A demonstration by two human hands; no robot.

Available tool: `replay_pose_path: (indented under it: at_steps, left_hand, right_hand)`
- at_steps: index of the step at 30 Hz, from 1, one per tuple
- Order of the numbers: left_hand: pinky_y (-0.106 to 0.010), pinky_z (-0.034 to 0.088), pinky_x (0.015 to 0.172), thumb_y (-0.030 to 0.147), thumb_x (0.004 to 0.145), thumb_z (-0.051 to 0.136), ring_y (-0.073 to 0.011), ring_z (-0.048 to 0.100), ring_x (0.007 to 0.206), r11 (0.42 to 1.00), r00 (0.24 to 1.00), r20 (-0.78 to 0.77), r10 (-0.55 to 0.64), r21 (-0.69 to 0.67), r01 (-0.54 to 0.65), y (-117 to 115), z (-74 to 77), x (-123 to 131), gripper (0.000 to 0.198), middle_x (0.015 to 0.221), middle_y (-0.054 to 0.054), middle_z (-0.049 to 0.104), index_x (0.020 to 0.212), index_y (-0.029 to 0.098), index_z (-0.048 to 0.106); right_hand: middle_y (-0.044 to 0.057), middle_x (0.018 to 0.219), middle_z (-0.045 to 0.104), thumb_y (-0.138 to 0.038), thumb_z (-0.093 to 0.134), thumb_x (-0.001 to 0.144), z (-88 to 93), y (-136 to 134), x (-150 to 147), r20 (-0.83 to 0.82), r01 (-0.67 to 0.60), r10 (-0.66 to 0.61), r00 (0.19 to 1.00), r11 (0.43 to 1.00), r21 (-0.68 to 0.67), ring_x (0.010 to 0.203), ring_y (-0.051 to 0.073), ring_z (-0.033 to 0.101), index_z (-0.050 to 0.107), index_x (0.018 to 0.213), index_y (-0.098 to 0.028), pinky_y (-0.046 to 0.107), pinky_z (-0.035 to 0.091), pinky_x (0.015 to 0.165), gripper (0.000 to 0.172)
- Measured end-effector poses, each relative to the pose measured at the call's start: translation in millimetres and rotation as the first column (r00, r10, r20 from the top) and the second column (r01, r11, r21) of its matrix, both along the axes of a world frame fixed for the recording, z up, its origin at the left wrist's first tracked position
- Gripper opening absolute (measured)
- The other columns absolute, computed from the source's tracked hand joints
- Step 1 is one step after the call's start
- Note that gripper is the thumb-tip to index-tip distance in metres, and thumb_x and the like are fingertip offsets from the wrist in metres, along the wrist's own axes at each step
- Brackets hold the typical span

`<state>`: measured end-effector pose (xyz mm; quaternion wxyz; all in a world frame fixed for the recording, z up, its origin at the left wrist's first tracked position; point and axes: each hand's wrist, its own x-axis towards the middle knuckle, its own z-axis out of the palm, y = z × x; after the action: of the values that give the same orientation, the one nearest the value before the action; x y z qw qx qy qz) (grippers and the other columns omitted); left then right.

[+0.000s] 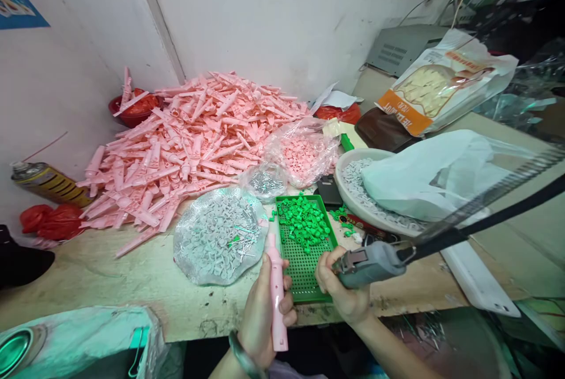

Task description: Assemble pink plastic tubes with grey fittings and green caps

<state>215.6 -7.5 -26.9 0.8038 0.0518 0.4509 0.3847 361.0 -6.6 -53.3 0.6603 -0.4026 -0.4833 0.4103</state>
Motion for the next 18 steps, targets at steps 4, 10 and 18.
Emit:
replay_pose_path:
  at_steps: [4,10,18]
  left_hand:
    - [-0.016,0.022,0.037,0.071,0.076,0.057,-0.0022,0.031,0.040,0.999,0.999,-0.034,0.017,0.037,-0.016,-4,-4.3,6,0.060,0.067,0.005,0.046,0.104,0.017,0.055]
    - [-0.022,0.023,0.040,0.073,0.077,0.052,-0.0068,0.031,0.041,0.997,0.996,-0.093,0.012,0.083,-0.004,-12,-1.9,18,0.057,0.061,0.005,0.046,0.095,0.019,0.054]
    - [-0.028,0.036,0.054,0.070,0.077,0.056,-0.0148,0.043,0.055,0.970,0.970,-0.232,0.073,0.245,-0.014,-10,4.3,14,0.049,0.057,0.004,0.044,0.077,0.021,0.054]
  right_hand:
    - [-0.009,0.052,0.041,-0.030,0.058,0.092,37.4,0,-5,-0.174,-0.041,0.050,0.984,0.998,0.054,0.041,0.009,0.039,0.046,0.074,-0.023,0.020,0.034,0.041,0.023]
    - [-0.007,0.052,0.042,-0.040,0.054,0.094,86.1,-14,-31,-0.148,-0.181,0.202,0.968,0.973,0.140,0.045,0.011,0.041,0.047,0.079,-0.026,0.022,0.038,0.045,0.021]
    - [-0.005,0.052,0.046,-0.033,0.062,0.088,62.8,-19,-54,0.001,-0.079,0.080,0.997,0.978,0.194,0.043,0.013,0.046,0.050,0.077,-0.024,0.027,0.039,0.048,0.019]
